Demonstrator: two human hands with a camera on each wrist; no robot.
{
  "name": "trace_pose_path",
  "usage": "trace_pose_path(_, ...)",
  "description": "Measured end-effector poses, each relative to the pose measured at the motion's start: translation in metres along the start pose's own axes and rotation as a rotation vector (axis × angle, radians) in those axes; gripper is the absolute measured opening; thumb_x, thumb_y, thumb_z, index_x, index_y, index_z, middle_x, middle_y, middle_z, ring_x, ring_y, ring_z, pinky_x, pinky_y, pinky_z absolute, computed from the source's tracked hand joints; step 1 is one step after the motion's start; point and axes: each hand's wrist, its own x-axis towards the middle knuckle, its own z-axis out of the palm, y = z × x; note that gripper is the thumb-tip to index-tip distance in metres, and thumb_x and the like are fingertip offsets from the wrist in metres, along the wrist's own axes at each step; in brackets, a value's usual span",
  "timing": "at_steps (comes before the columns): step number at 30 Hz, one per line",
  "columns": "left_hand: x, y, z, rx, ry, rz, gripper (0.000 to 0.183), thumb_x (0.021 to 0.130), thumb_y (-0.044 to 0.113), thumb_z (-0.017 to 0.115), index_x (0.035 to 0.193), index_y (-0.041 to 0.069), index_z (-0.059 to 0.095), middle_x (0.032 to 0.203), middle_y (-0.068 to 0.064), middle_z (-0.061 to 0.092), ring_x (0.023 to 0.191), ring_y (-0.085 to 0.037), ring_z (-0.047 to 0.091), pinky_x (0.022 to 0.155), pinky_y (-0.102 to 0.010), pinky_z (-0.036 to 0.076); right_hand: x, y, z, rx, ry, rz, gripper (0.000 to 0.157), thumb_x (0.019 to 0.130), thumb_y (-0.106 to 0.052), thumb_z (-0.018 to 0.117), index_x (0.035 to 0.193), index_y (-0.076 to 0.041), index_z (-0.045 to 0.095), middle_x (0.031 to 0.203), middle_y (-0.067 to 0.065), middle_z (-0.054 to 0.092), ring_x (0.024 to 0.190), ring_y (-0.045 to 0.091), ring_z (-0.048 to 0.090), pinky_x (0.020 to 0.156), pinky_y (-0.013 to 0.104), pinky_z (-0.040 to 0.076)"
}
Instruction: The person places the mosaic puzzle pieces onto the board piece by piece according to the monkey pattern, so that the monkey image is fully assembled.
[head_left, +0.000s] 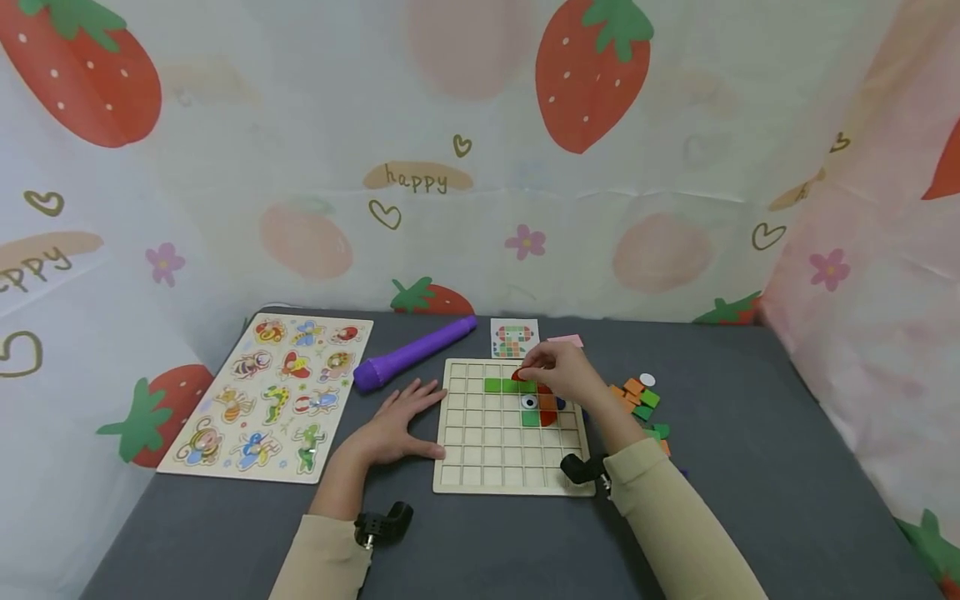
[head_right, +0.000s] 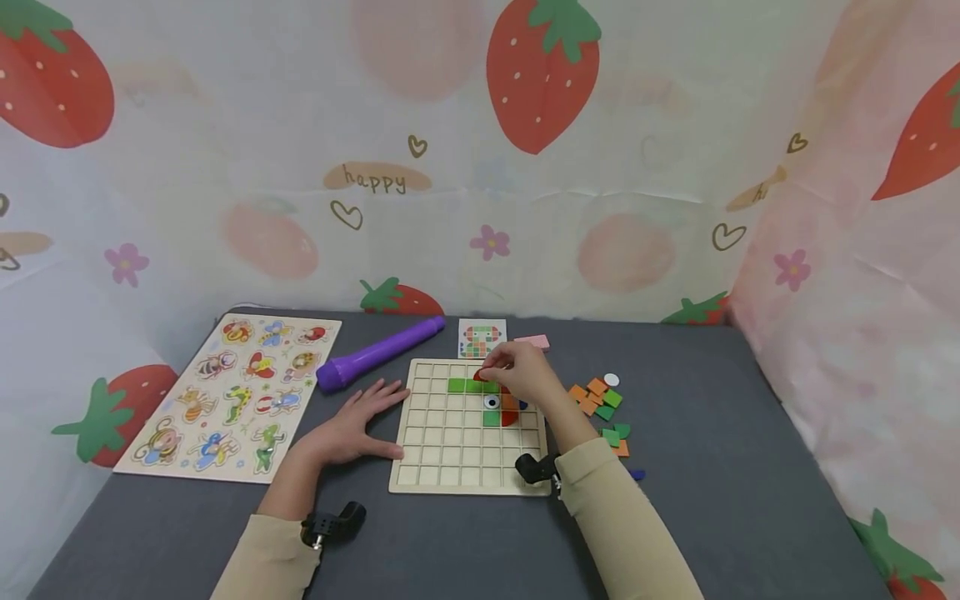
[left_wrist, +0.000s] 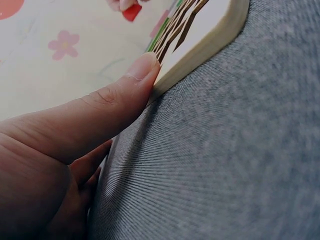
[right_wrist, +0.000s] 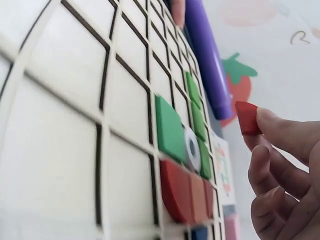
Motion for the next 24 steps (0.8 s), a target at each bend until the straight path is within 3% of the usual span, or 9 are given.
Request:
trace_pose_path(7, 0.0, -0.002, -0.001, 0.012, -0.008, 0.004, 0.099, 0.079, 0.05, 0.083, 0.159, 0.02, 0.034, 0.169, -0.007, 0.021, 0.158, -0.034, 0.004, 0.126, -0.057, 0.001, 0.015, -0.01, 0.025, 0.005, 0.002, 0.072, 0.009, 0.091, -0.025, 0.077, 0.091, -0.016, 0.076, 0.091, 0.001, 0.07, 0.079, 0.017, 0.061, 0.064, 0.029, 0.049)
trace_pose_path(15, -0.001, -0.002, -0.002, 0.008, -0.008, 0.009, 0.098, 0.079, 0.05, 0.083, 0.159, 0.021, 0.035, 0.169, -0.007, 0.021, 0.158, -0.034, 0.004, 0.126, -0.057, 0.001, 0.034, -0.02, 0.054, -0.012, 0.019, 0.078, 0.007, 0.091, -0.022, 0.078, 0.089, -0.016, 0.076, 0.086, 0.0, 0.069, 0.079, 0.017, 0.06, 0.066, 0.03, 0.049)
trace_pose_path(24, 0.0, -0.002, 0.0, 0.009, -0.009, 0.01, 0.097, 0.08, 0.049, 0.082, 0.159, 0.02, 0.034, 0.169, -0.007, 0.021, 0.157, -0.035, 0.004, 0.126, -0.058, 0.002, 0.044, -0.022, 0.067, -0.146, -0.027, 0.086, 0.008, 0.091, -0.024, 0.078, 0.085, -0.018, 0.076, 0.084, -0.005, 0.071, 0.078, 0.013, 0.061, 0.073, 0.031, 0.051)
